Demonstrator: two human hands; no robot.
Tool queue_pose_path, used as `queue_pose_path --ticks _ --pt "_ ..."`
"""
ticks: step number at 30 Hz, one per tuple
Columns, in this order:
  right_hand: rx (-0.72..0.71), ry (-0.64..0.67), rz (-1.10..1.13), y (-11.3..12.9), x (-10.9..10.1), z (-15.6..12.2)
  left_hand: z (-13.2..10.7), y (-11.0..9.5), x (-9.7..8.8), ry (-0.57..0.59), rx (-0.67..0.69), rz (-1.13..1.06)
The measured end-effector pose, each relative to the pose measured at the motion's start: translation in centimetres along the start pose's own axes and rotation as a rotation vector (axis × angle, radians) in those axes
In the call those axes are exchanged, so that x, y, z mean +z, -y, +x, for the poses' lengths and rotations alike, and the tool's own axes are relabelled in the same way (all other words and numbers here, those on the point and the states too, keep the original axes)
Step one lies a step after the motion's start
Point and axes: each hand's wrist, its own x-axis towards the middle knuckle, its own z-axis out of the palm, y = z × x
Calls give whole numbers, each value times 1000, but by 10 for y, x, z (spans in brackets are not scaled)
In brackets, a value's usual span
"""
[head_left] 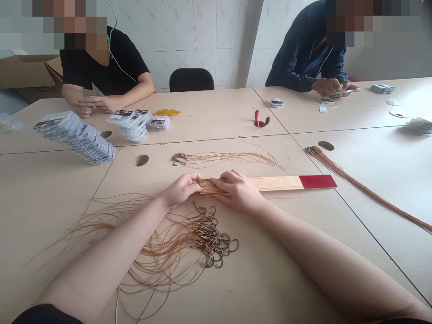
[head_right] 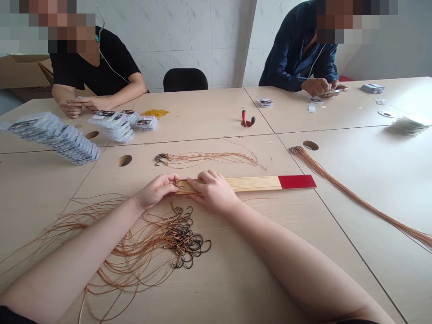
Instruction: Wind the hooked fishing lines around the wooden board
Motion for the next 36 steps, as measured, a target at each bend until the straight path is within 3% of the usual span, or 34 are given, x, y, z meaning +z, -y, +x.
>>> queue_pose_path --ticks 36 --pt "17 0 22 2 -3 1 -1 -2 1 10 -11 16"
